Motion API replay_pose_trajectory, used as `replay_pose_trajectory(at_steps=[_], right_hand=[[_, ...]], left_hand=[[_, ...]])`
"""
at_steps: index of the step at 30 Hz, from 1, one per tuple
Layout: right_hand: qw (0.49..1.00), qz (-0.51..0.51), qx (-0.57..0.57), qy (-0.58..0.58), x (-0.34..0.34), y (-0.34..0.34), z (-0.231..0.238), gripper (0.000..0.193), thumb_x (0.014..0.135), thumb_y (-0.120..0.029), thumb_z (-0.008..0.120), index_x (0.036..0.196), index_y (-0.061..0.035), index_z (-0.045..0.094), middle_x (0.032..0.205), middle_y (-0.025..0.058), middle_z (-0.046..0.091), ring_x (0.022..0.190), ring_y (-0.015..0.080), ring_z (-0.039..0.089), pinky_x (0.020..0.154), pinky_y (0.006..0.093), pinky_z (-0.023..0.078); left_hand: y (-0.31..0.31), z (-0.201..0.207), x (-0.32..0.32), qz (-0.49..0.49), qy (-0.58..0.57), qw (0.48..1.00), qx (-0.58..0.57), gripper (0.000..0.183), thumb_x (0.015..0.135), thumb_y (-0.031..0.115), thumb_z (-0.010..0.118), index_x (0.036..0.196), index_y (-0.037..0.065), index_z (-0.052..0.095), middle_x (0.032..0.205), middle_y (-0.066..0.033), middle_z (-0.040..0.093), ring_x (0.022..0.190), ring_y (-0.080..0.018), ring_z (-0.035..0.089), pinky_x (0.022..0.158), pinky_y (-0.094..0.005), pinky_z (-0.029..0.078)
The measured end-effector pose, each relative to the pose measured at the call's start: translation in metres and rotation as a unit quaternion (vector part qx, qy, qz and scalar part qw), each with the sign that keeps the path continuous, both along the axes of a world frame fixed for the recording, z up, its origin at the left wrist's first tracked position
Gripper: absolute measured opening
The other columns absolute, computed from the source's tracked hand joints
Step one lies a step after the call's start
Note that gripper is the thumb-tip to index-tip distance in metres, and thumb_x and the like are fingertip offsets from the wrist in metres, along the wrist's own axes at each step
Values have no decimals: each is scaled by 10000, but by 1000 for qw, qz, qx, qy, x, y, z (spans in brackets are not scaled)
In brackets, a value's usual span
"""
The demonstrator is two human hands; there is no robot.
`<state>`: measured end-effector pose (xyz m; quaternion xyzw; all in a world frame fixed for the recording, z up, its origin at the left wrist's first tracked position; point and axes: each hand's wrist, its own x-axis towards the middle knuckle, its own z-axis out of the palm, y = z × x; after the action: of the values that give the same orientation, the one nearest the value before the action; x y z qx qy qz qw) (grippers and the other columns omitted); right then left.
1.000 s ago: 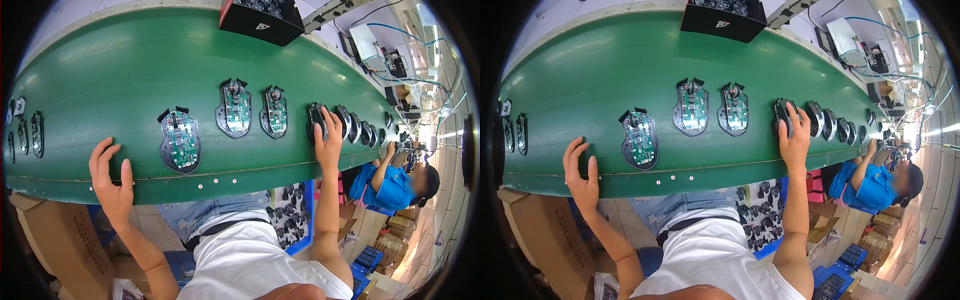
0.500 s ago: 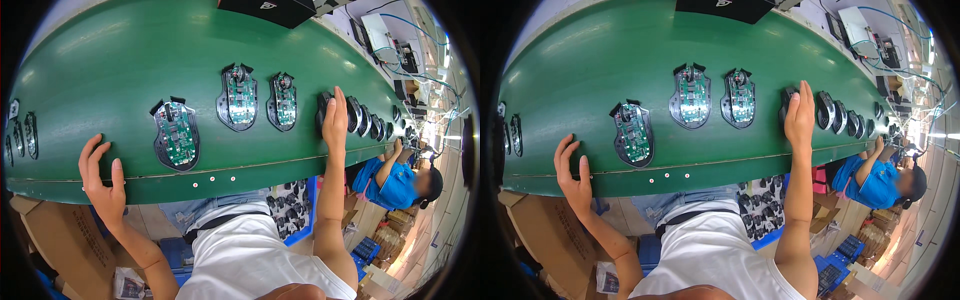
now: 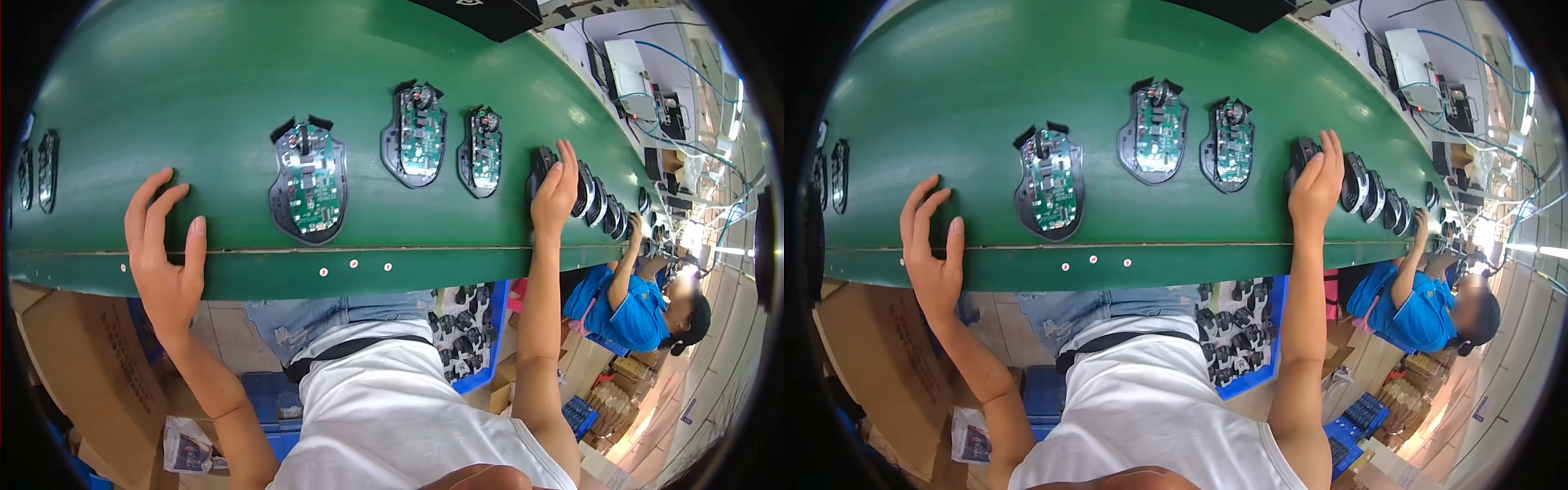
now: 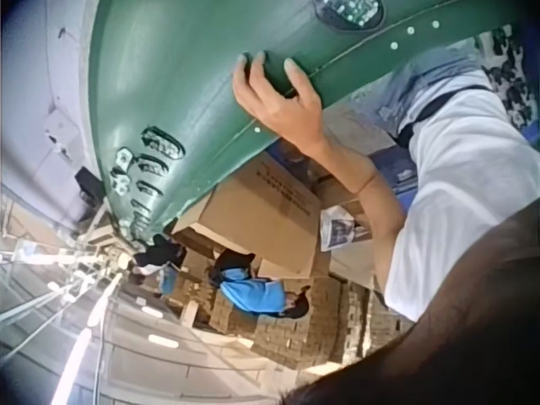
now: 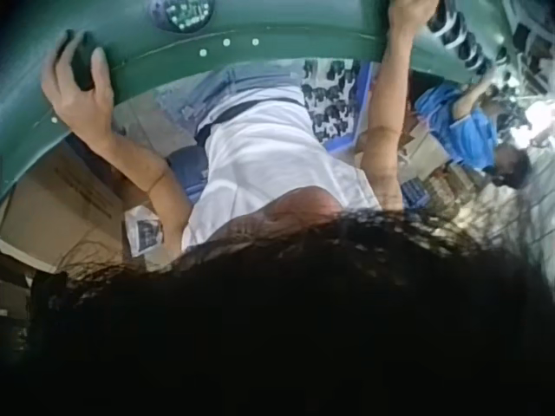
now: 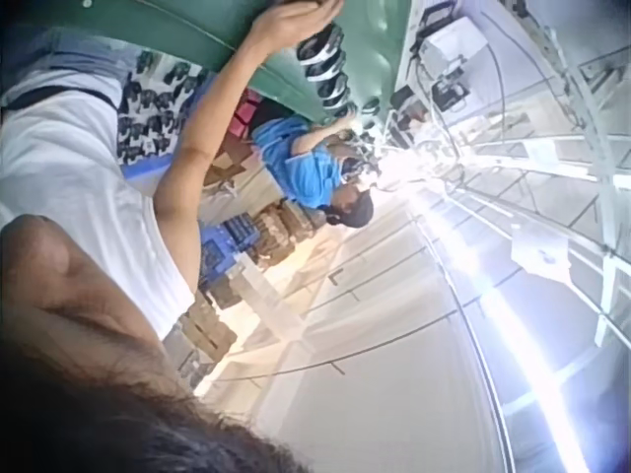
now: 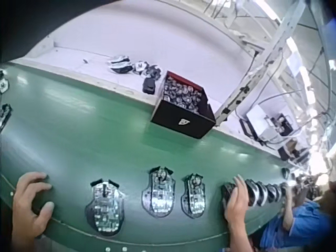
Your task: Assembling computer mice components on an industrial conveyor belt.
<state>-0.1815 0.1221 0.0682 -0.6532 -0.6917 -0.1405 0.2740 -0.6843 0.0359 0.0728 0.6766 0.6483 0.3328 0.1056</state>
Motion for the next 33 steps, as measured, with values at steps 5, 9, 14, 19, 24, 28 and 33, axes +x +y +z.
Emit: replay_pose_trajectory(at_steps=[5, 9, 14, 19, 24, 28, 33], right_hand=[[995, 62, -71, -24, -3, 19, 5, 373, 1002, -122, 501, 1334, 33, 571, 1346, 239, 590, 1272, 399, 540, 1094, 444, 403], [990, 142, 14, -15, -82, 29, 53, 408, 884, -37, 599, 1288, 19, 604, 1359, 226, 582, 1295, 391, 535, 1113, 457, 395], [889, 443, -96, 61, -270, 109, 94, 311, 893, -71, 623, 1198, -16, 643, 1257, 170, 652, 1197, 338, 617, 1048, 412, 454], [757, 570, -316, 47, -479, 174, 59, 314, 915, -187, 600, 1181, -45, 686, 1099, 183, 723, 1061, 357, 685, 912, 435, 543], [786, 569, -208, -122, -636, 148, 52, 309, 901, -175, 536, 1150, -99, 703, 1124, 196, 712, 1053, 396, 665, 895, 506, 545], [780, 611, -122, -59, -748, 158, 35, 342, 901, -210, 564, 1219, -117, 647, 1123, 205, 698, 1045, 430, 655, 901, 518, 540], [818, 556, -143, -11, -851, 196, 21, 678, 888, -447, 639, 1460, -111, 497, 1257, 259, 656, 1159, 450, 613, 1005, 512, 496]], left_hand=[[-5, -2, -15, 24, -8, 1000, 12, 307, 875, 109, 687, 1169, 24, 662, 1338, -152, 600, 1235, -360, 558, 1050, -436, 434], [2, -7, -8, 39, 20, 997, 59, 327, 790, 178, 745, 1082, 55, 665, 1254, -149, 620, 1212, -354, 565, 998, -464, 433], [-5, -16, -9, 44, -30, 996, 66, 311, 825, 203, 737, 1087, 60, 652, 1283, -141, 584, 1248, -345, 531, 993, -452, 426], [-11, -16, -13, 84, -49, 992, 76, 337, 832, 222, 740, 1106, 63, 626, 1285, -145, 579, 1247, -356, 532, 985, -467, 431], [-10, -15, -12, 94, -64, 989, 92, 343, 819, 213, 747, 1098, 57, 622, 1264, -151, 571, 1254, -359, 529, 955, -462, 454], [-15, -10, -19, 109, -111, 984, 81, 353, 813, 193, 744, 1107, 40, 620, 1249, -155, 572, 1230, -357, 547, 955, -459, 466], [-3, -28, -9, 70, -155, 984, 60, 412, 874, 205, 682, 1205, -18, 579, 1287, -175, 545, 1264, -351, 512, 994, -460, 455]])
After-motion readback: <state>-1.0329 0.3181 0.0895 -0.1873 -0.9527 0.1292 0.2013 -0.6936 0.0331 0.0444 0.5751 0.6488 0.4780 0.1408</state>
